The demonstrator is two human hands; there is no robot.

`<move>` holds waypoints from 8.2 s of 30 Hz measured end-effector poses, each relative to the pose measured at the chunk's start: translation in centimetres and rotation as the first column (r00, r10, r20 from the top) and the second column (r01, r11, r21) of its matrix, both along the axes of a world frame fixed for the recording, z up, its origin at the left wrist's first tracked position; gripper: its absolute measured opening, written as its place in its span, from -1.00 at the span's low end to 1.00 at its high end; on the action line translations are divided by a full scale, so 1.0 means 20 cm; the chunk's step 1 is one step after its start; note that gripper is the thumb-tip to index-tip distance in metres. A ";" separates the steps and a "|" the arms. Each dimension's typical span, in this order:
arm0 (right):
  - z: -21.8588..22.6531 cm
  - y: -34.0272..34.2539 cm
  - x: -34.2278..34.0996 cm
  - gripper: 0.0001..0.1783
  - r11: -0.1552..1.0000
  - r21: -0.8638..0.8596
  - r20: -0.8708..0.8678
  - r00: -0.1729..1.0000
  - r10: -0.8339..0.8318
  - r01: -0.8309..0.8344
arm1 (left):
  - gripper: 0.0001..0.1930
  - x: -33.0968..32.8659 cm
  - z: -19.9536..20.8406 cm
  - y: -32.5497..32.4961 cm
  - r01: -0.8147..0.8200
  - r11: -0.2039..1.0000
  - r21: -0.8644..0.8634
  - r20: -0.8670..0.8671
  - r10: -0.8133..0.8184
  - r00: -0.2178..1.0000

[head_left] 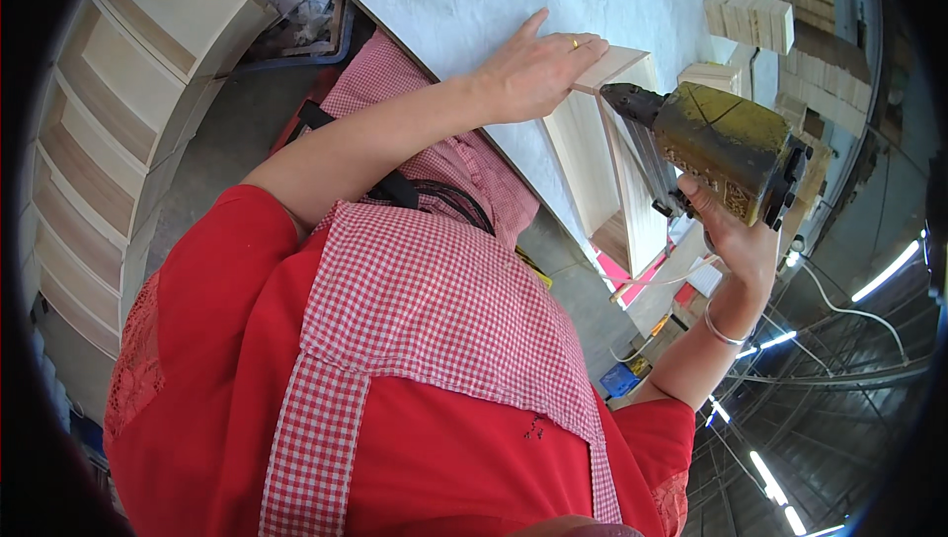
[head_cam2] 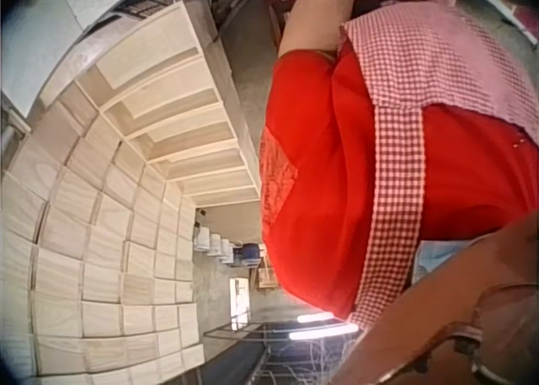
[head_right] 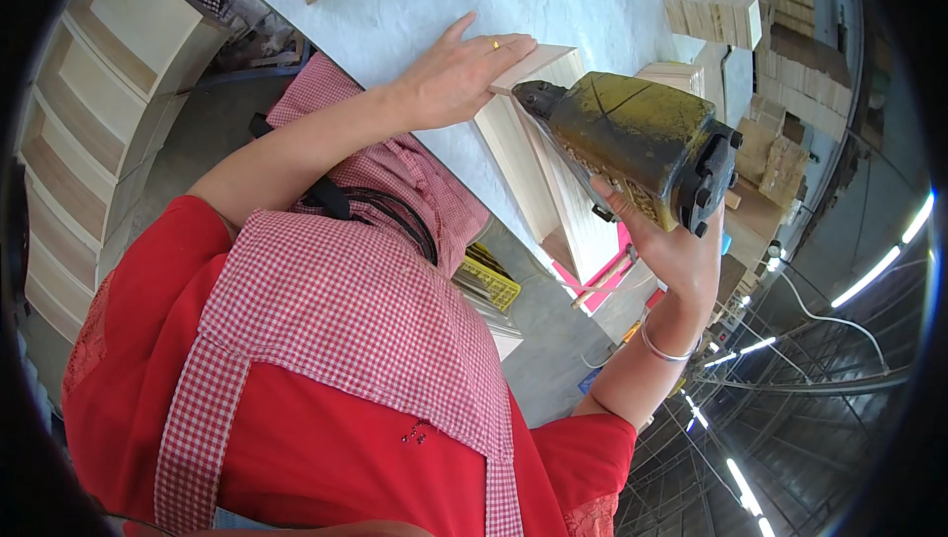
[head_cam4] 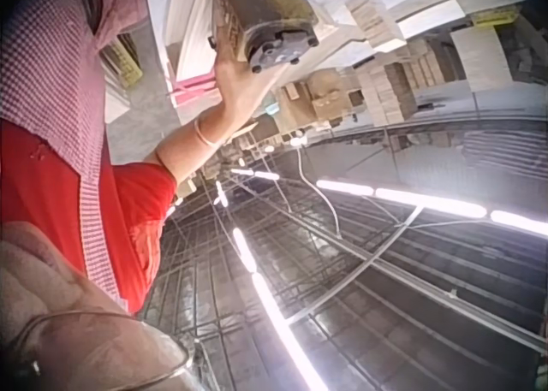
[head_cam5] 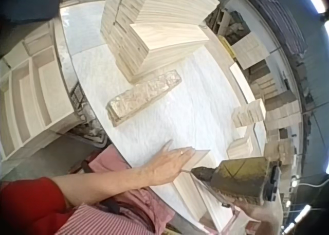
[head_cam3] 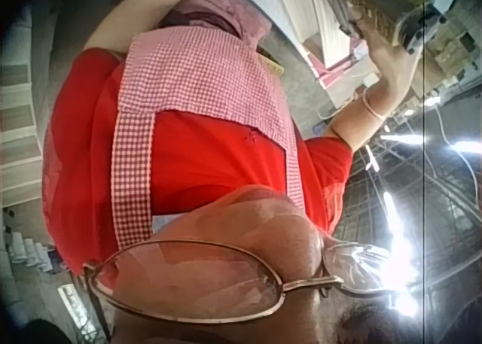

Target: Assembling wooden boxes by applying wood glue and using a pneumatic nail gun to secure the pieces.

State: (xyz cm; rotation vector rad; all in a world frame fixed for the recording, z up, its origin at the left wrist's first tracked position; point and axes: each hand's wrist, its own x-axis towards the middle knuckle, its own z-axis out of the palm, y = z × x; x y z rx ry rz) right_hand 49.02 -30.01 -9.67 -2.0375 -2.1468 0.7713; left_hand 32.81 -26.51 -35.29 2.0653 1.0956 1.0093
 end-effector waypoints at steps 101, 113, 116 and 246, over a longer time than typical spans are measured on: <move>-0.98 -0.43 0.77 -0.61 0.559 0.448 -0.558 0.706 -0.436 0.698 | -0.68 -0.18 0.32 0.27 -0.146 0.956 -0.256 -0.022 0.146 0.989; -0.48 -0.27 0.66 -0.68 0.178 0.935 -0.249 0.926 -0.284 0.306 | -0.04 -0.12 0.77 0.33 0.237 0.964 0.120 -0.324 -0.187 0.927; -0.29 -0.17 0.50 -0.64 0.143 0.981 -0.123 0.991 -0.055 0.130 | -0.02 0.03 0.93 0.35 0.476 0.870 -0.130 -0.262 -0.494 0.829; -0.68 -0.37 0.32 -0.43 0.649 0.438 -0.752 0.649 -0.115 0.622 | -0.55 0.10 0.01 -0.30 0.363 0.713 0.599 -0.374 -0.151 0.915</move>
